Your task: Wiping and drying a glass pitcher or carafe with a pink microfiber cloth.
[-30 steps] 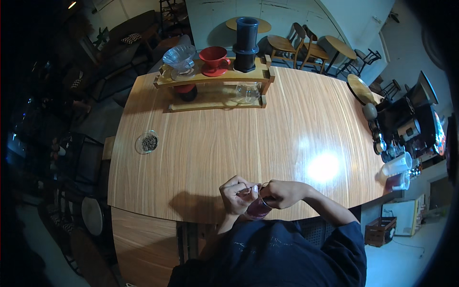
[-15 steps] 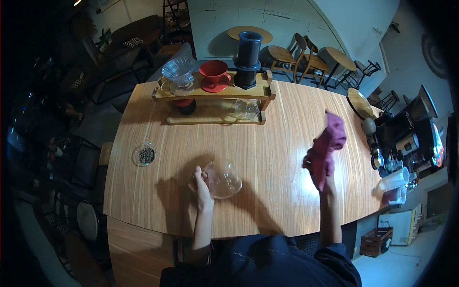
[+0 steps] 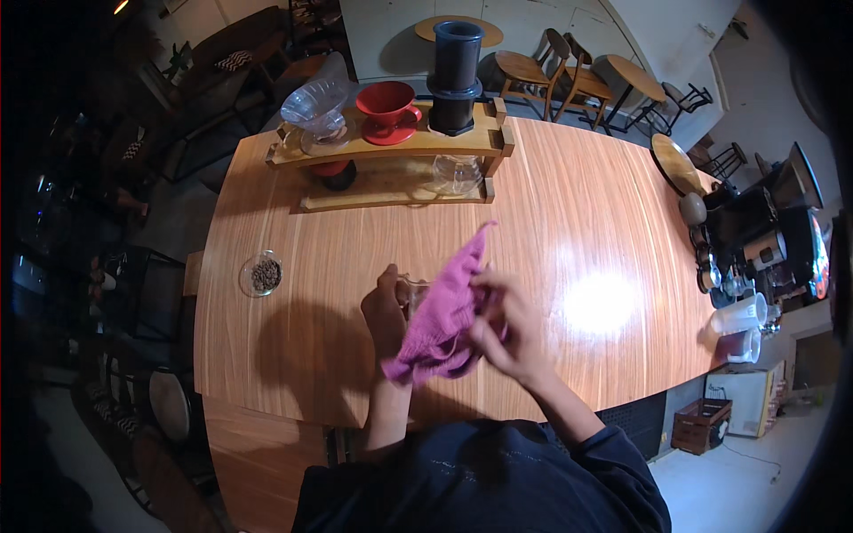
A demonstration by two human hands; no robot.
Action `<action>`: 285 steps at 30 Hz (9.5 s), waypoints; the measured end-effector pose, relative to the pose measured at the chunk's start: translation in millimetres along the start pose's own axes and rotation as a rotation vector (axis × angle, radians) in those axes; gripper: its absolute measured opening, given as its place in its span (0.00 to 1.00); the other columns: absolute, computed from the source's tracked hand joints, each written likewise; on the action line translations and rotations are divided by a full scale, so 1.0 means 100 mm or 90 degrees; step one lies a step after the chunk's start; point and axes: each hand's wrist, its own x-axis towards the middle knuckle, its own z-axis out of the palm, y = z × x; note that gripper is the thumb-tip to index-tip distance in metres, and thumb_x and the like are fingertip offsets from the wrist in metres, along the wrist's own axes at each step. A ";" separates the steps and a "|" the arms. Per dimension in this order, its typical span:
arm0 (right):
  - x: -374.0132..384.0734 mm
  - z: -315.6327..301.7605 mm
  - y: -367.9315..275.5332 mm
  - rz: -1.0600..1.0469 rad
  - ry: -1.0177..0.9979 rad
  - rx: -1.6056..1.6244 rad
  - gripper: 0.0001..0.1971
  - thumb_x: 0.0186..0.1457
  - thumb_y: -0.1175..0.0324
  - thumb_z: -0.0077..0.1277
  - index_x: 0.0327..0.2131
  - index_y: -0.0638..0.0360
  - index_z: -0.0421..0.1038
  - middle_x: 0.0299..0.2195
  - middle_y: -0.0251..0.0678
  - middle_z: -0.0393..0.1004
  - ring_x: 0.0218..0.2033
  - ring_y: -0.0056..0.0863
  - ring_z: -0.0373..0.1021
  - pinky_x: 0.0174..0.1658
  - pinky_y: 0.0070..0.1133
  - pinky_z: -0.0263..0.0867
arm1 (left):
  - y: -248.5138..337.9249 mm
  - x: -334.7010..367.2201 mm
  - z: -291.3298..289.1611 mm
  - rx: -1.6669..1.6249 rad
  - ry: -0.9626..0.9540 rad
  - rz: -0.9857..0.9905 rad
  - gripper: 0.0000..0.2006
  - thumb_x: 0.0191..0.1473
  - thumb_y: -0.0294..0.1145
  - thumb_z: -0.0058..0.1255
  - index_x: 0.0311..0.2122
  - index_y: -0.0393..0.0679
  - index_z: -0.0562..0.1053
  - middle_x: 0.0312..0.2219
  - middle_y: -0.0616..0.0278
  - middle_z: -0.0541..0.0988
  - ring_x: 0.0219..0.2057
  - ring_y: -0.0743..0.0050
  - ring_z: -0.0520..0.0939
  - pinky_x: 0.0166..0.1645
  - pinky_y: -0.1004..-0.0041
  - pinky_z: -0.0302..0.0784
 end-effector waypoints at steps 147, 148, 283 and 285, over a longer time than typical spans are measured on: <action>-3.79 -1.64 -2.02 0.025 0.983 0.860 0.42 0.65 0.34 0.24 0.66 0.63 0.50 0.62 0.49 0.62 0.61 0.41 0.63 0.64 0.38 0.60 | -2.59 -3.51 1.51 0.070 -0.911 0.521 0.22 0.55 0.32 0.47 0.11 0.34 0.62 0.13 0.60 0.67 0.12 0.74 0.65 0.19 0.77 0.57; -3.79 -1.64 -1.97 0.003 0.991 0.869 0.41 0.66 0.35 0.23 0.66 0.63 0.50 0.61 0.49 0.62 0.61 0.41 0.63 0.64 0.38 0.60 | -2.64 -3.58 1.50 0.023 -0.925 0.526 0.20 0.52 0.27 0.48 0.11 0.35 0.59 0.13 0.60 0.66 0.13 0.75 0.65 0.19 0.77 0.57; -2.91 -1.20 -1.84 0.514 0.958 0.847 0.37 0.66 0.39 0.27 0.60 0.65 0.61 0.50 0.46 0.74 0.48 0.39 0.74 0.50 0.35 0.74 | -1.78 -2.24 1.23 0.096 -0.583 0.166 0.23 0.65 0.41 0.42 0.18 0.46 0.59 0.18 0.68 0.65 0.17 0.87 0.62 0.22 0.81 0.54; -2.88 -1.21 -1.70 0.494 0.849 0.890 0.36 0.66 0.39 0.27 0.61 0.63 0.59 0.55 0.48 0.70 0.54 0.41 0.70 0.57 0.38 0.68 | -1.63 -1.93 1.16 0.117 -0.518 0.089 0.22 0.66 0.43 0.42 0.19 0.47 0.62 0.18 0.68 0.66 0.17 0.87 0.63 0.21 0.81 0.54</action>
